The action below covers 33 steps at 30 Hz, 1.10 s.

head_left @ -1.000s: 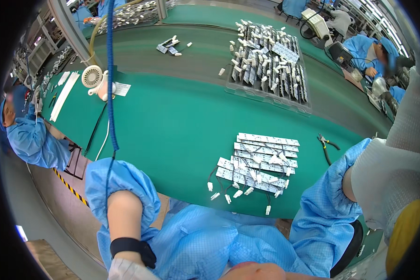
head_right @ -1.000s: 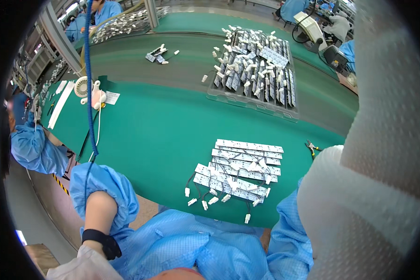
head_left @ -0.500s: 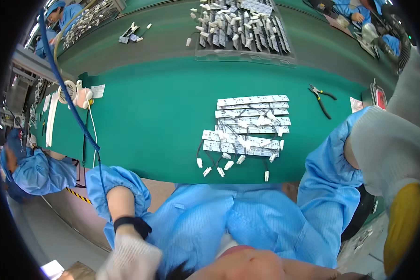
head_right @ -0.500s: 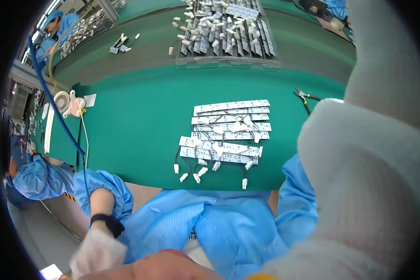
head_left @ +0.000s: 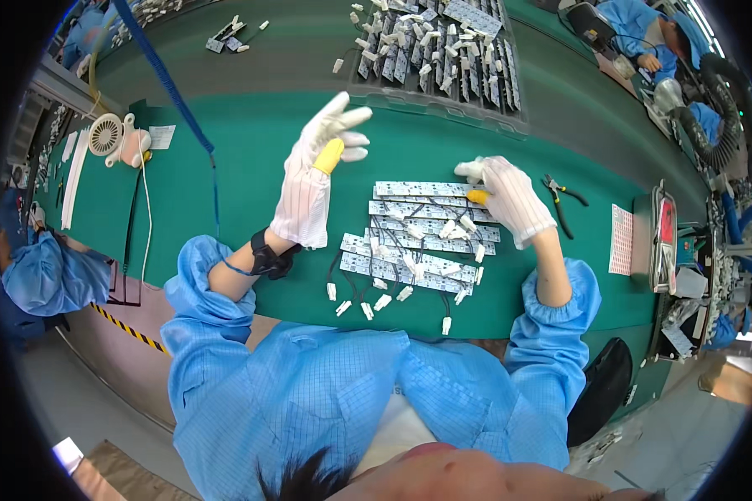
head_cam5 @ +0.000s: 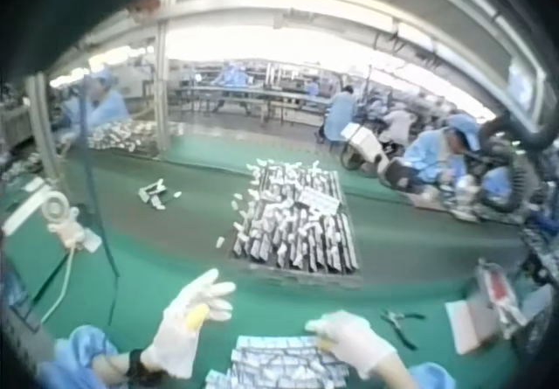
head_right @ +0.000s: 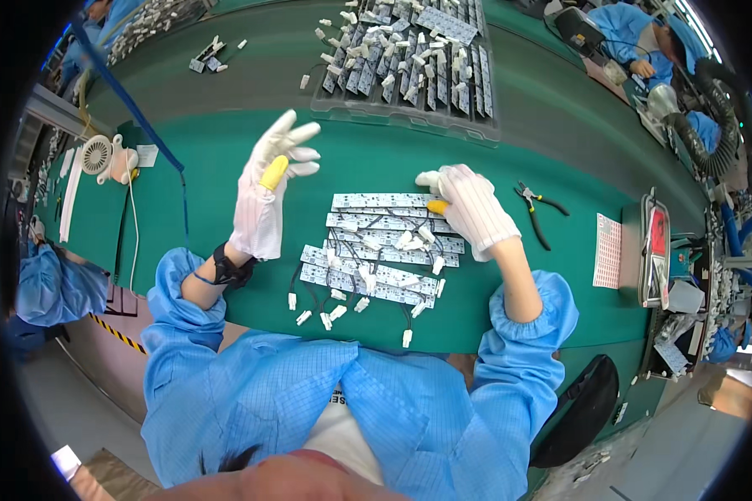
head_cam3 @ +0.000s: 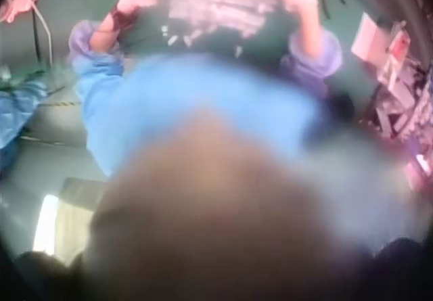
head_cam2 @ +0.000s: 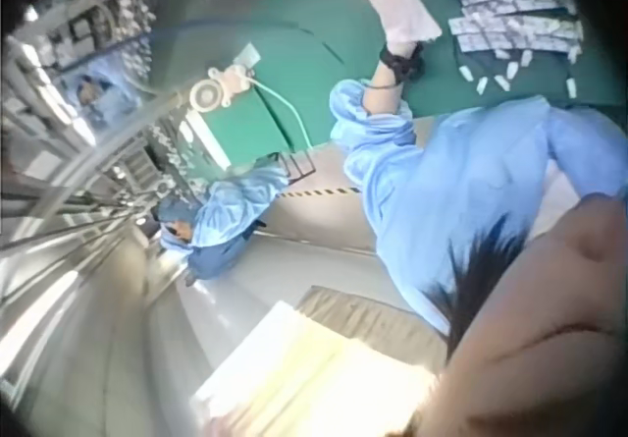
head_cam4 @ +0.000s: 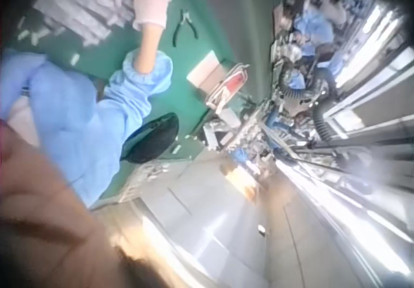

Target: Assemble LED light strips onto a metallic fixture base at a manual assembly station.

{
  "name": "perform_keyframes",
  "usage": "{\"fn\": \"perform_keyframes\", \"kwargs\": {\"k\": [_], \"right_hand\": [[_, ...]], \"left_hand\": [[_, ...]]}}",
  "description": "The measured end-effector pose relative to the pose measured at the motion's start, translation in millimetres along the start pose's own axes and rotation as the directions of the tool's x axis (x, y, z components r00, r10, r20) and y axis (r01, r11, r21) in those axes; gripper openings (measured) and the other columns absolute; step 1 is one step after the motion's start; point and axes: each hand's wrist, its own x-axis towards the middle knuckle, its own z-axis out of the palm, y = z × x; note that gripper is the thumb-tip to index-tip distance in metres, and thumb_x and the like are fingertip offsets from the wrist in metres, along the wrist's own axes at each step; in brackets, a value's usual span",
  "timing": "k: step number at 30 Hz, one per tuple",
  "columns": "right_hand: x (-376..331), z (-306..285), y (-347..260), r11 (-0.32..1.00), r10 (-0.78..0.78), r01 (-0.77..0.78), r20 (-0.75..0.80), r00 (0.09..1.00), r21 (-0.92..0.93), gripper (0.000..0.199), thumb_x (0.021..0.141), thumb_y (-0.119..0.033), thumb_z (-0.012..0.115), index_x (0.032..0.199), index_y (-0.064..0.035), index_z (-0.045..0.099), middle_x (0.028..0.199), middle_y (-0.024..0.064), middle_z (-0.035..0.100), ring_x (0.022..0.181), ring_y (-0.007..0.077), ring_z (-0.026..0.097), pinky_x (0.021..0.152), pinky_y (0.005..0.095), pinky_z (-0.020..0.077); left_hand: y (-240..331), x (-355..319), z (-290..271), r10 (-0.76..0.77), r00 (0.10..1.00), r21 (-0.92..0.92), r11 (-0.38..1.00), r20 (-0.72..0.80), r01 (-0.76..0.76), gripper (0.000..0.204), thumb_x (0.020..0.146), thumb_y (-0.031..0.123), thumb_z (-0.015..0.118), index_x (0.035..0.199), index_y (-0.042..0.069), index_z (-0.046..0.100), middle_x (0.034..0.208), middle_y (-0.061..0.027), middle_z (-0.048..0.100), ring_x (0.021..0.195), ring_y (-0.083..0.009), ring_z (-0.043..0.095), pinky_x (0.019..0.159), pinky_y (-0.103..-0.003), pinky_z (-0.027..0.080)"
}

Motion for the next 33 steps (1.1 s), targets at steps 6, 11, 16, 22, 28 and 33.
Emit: {"fn": "perform_keyframes", "kwargs": {"k": [6, 11, 16, 22, 28, 33], "right_hand": [[-6.9, 1.4, 1.5, 0.804, 0.181, -0.023, -0.208, 0.961, 0.594, 0.028, 0.079, 0.008, 0.058, 0.101, -0.0055, 0.066, 0.091, 0.0068, 0.062, 0.075, 0.0167, 0.061, 0.063, 0.0284, 0.0549], [-13.1, -15.1, -36.5, 0.931, 0.142, 0.082, -0.561, 0.815, 0.355, 0.022, 0.081, 0.002, 0.057, 0.1, -0.0029, 0.066, 0.083, 0.0104, 0.065, 0.069, 0.02, 0.06, 0.064, 0.0307, 0.0491], [-19.4, -20.5, -65.0, 0.869, -0.487, 0.471, -0.414, 0.769, -0.148, 0.038, 0.079, -0.021, 0.069, 0.11, 0.0011, 0.063, 0.102, 0.0163, 0.065, 0.091, 0.0296, 0.065, 0.08, 0.0376, 0.0506], [-15.8, -30.2, -66.7, 0.409, 0.347, 0.03, -0.186, 0.919, 0.912, 0.099, 0.081, -0.064, 0.059, 0.146, -0.0011, 0.019, 0.116, 0.0115, 0.056, 0.107, 0.0218, 0.056, 0.094, 0.0355, 0.0429], [-30.6, -25.4, -56.6, 0.444, 0.45, -0.111, -0.114, 0.886, 0.889, 0.034, 0.092, -0.029, 0.06, 0.106, 0.0021, 0.064, 0.063, -0.0005, 0.055, 0.042, 0.0014, 0.041, 0.041, 0.0163, 0.0266], [-32.8, -24.4, -47.4, 0.277, 0.465, -0.128, -0.016, 0.885, 0.952, 0.03, 0.09, -0.02, 0.061, 0.108, 0.0034, 0.063, 0.069, 0.0013, 0.06, 0.046, 0.0032, 0.046, 0.042, 0.0175, 0.0308]], "left_hand": [[-32.9, -7.0, -22.3, -0.115, 0.993, -0.078, 0.99, 0.034, 0.117, 0.056, 0.098, 0.031, 0.048, 0.143, 0.004, 0.031, 0.132, -0.0146, 0.051, 0.101, -0.0159, 0.056, 0.091, -0.03, 0.047], [-15.9, -6.7, -19.1, -0.336, 0.874, -0.302, 0.843, 0.35, 0.445, 0.084, 0.091, 0.065, 0.036, 0.143, 0.0, 0.027, 0.116, -0.0214, 0.059, 0.087, -0.0174, 0.059, 0.083, -0.028, 0.049], [9.0, -13.4, -10.0, -0.426, 0.808, -0.32, 0.762, 0.407, 0.563, 0.064, 0.099, 0.05, 0.03, 0.131, -0.003, 0.048, 0.096, -0.0189, 0.066, 0.073, -0.0154, 0.061, 0.067, -0.026, 0.052], [17.8, -15.7, -13.1, -0.241, 0.911, -0.142, 0.943, 0.335, 0.302, 0.049, 0.099, 0.035, 0.045, 0.127, -0.004, 0.05, 0.089, -0.0147, 0.067, 0.066, -0.0125, 0.062, 0.063, -0.025, 0.054], [19.5, -20.3, -16.0, -0.254, 0.92, 0.075, 0.967, 0.299, 0.242, 0.058, 0.091, 0.042, 0.057, 0.129, -0.001, 0.049, 0.101, -0.0124, 0.069, 0.072, -0.0106, 0.064, 0.069, -0.024, 0.052], [16.4, -22.4, -22.7, -0.163, 0.968, 0.307, 0.946, 0.188, 0.1, 0.064, 0.083, 0.036, 0.069, 0.128, -0.005, 0.05, 0.11, -0.0112, 0.063, 0.095, -0.0146, 0.061, 0.084, -0.028, 0.048]]}}
